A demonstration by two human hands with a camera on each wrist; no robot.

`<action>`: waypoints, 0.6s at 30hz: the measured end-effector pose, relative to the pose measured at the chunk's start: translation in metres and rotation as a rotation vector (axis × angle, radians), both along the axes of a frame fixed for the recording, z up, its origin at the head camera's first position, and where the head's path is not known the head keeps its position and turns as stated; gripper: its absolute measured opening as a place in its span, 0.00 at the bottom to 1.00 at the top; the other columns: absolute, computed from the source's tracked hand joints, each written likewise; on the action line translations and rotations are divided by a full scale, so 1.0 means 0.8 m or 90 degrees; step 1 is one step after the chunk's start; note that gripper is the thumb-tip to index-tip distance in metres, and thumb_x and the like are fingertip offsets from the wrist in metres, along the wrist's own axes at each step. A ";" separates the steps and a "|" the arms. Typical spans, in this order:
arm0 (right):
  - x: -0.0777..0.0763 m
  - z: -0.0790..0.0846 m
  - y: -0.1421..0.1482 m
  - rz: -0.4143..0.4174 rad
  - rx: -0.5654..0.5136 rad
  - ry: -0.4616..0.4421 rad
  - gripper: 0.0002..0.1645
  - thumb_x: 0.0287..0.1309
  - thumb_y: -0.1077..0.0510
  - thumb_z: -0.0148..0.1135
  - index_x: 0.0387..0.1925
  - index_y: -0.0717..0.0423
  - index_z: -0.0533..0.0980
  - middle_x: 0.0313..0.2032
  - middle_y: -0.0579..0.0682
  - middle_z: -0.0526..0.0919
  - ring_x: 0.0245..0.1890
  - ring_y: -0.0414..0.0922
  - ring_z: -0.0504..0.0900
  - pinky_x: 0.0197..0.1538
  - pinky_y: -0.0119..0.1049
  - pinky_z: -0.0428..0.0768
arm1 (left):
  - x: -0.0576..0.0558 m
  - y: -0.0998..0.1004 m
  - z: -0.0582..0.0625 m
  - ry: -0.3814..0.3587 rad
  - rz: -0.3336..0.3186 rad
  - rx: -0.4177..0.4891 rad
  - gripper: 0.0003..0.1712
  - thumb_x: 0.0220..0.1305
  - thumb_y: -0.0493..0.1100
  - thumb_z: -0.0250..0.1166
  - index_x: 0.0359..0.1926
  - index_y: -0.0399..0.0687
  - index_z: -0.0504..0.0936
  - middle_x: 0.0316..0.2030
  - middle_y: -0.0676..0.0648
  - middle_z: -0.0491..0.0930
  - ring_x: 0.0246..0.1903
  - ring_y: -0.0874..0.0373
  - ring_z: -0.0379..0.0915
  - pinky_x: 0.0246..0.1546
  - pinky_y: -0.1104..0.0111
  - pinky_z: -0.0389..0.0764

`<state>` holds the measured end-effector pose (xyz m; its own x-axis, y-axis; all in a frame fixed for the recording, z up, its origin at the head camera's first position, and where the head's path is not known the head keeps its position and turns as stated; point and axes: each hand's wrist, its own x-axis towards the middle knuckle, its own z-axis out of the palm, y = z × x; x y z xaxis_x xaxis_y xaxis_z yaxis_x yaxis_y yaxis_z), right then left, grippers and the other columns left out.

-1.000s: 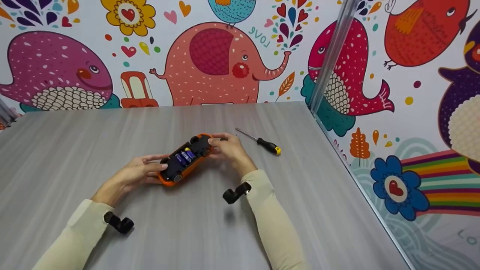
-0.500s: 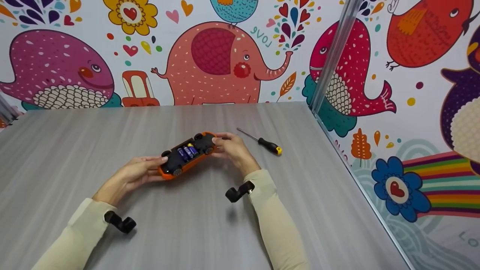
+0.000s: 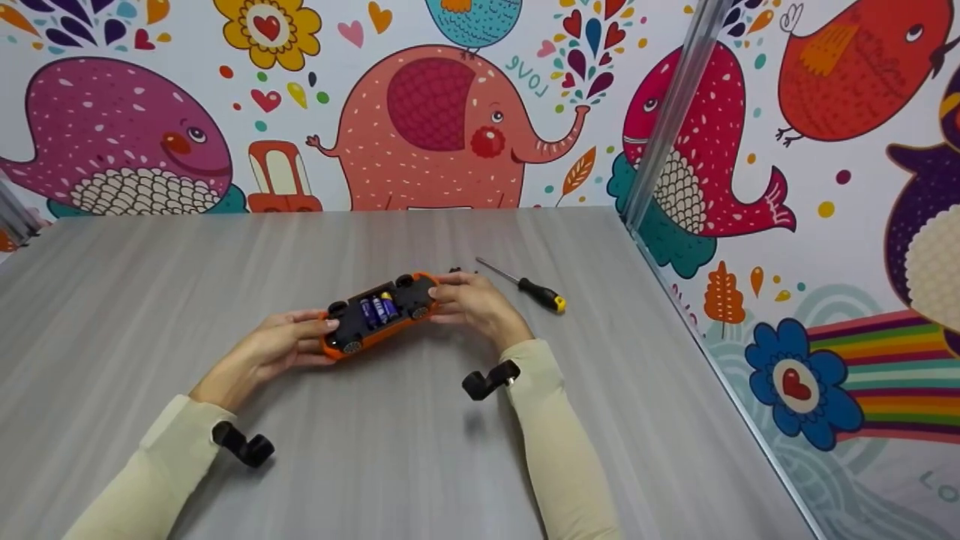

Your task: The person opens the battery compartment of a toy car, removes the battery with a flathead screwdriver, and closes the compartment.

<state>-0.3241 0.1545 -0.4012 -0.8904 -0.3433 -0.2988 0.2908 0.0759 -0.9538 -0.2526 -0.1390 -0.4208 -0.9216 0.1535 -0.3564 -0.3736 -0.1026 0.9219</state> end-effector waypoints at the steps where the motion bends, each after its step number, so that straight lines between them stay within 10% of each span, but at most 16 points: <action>1: -0.001 -0.001 0.002 0.007 0.004 -0.004 0.30 0.66 0.64 0.60 0.68 0.64 0.66 0.57 0.63 0.79 0.42 0.47 0.88 0.54 0.44 0.85 | 0.000 0.001 0.000 -0.002 0.004 -0.006 0.33 0.67 0.38 0.66 0.69 0.33 0.65 0.61 0.32 0.76 0.38 0.55 0.84 0.42 0.59 0.88; 18: -0.002 -0.007 0.016 0.100 0.066 -0.038 0.35 0.63 0.70 0.58 0.71 0.56 0.64 0.44 0.54 0.81 0.41 0.46 0.87 0.54 0.46 0.85 | 0.002 0.007 -0.001 -0.008 0.018 -0.068 0.37 0.64 0.36 0.68 0.70 0.31 0.64 0.59 0.30 0.77 0.37 0.57 0.83 0.39 0.62 0.88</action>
<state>-0.3255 0.1670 -0.4066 -0.8077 -0.4417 -0.3906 0.3238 0.2213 -0.9199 -0.2512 -0.1334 -0.4219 -0.9203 0.0879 -0.3812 -0.3838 -0.0141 0.9233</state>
